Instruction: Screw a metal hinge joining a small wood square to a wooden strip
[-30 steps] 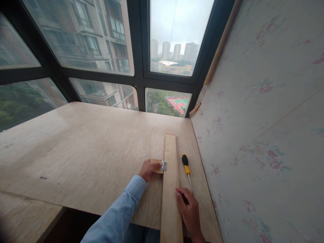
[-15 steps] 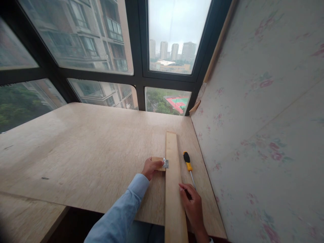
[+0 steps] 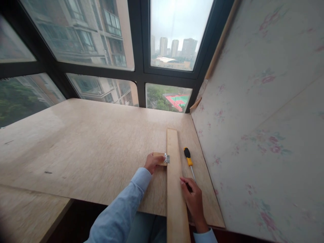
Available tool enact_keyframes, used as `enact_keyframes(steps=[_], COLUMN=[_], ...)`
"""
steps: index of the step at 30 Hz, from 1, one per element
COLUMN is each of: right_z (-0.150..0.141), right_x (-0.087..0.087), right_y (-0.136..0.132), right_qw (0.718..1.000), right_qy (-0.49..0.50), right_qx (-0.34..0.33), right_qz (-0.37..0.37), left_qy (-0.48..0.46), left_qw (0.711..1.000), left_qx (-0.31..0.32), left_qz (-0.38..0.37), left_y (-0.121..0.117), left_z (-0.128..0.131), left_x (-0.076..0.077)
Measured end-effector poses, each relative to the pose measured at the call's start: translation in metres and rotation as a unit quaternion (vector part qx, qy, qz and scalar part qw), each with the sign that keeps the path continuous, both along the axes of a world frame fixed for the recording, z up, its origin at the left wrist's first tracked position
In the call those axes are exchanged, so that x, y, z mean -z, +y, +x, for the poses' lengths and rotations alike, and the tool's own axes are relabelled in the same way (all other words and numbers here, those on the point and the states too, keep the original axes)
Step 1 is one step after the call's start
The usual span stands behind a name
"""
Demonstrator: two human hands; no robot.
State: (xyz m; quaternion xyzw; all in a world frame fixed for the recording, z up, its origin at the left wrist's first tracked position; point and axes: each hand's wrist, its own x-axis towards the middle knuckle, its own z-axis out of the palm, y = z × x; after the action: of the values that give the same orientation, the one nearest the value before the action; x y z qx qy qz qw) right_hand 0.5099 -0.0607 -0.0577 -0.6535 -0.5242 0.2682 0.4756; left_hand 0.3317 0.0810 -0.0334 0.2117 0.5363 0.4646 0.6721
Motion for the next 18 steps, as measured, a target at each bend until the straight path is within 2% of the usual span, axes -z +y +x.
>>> enact_keyframes(steps=[18], right_z=[-0.0008], right_x=[-0.0002], right_y=[0.0003], right_qw=[1.0], right_qy=[-0.007], right_qx=[-0.001], right_qz=[0.017], left_qy=[0.01], left_qw=[1.0], left_qx=[0.003], left_qz=[0.004], left_y=[0.0013], left_z=[-0.0002], left_x=[0.0031])
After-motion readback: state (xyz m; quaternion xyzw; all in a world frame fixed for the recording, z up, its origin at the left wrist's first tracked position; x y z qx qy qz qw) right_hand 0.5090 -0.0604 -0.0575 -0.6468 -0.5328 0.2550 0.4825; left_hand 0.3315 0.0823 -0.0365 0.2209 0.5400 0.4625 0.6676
